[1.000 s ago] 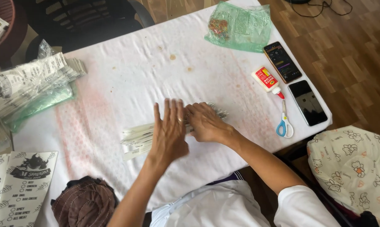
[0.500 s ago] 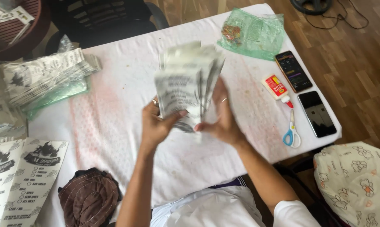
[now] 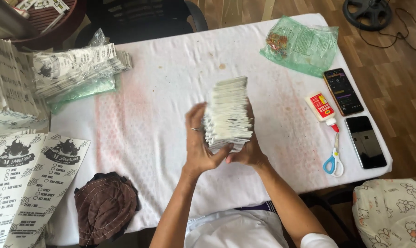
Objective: The person bundles paper food wrappers by hand on a table, aligning a large stack, folding the stack over, and inserting the bundle into a plastic sleeve.
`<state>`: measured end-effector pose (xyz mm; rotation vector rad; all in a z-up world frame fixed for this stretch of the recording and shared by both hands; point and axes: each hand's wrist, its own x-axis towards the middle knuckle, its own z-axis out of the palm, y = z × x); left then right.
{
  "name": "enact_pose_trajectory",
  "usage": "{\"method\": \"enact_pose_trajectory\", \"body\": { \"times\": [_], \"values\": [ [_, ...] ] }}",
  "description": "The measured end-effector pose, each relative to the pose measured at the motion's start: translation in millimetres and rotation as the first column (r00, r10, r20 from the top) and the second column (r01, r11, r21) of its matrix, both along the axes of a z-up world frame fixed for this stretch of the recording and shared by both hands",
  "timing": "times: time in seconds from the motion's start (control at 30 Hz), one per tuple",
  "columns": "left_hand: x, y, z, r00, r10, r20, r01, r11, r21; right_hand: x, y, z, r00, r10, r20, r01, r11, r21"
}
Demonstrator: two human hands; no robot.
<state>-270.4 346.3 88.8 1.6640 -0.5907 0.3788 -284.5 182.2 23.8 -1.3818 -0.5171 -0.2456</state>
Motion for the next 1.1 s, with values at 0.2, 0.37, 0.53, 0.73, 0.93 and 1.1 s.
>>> {"method": "enact_pose_trajectory", "body": {
  "times": [0.2,0.37,0.53,0.73,0.93,1.1],
  "values": [
    [-11.3,-6.3,-6.7,0.995,-0.067,-0.079,0.054,0.985,-0.163,0.3,-24.7,-37.5,0.961,0.259,-0.095,-0.246,0.961,0.124],
    [-8.0,-5.7,-11.7,0.999,-0.037,-0.031,0.032,0.987,-0.158,-2.0,-11.0,-38.1,0.999,0.030,0.032,-0.030,1.000,0.004],
    [-8.7,-8.5,-18.9,0.998,-0.046,-0.047,0.036,0.979,-0.202,-0.5,-9.2,-58.8,0.992,0.123,0.020,-0.124,0.991,0.053],
    [-7.9,-4.9,-25.1,0.999,0.011,0.032,-0.006,0.987,-0.159,-10.3,4.3,22.6,0.993,0.100,0.054,-0.100,0.995,-0.014],
    [-5.4,-9.2,-30.3,0.988,0.009,0.156,0.007,0.995,-0.102,-25.2,12.8,98.6,0.956,-0.073,0.285,0.138,0.967,-0.214],
    [-11.0,-1.7,-21.1,0.996,-0.044,0.072,0.044,0.999,-0.008,-44.7,-8.9,162.8,0.838,-0.251,0.485,0.497,0.719,-0.485]
  ]
}}
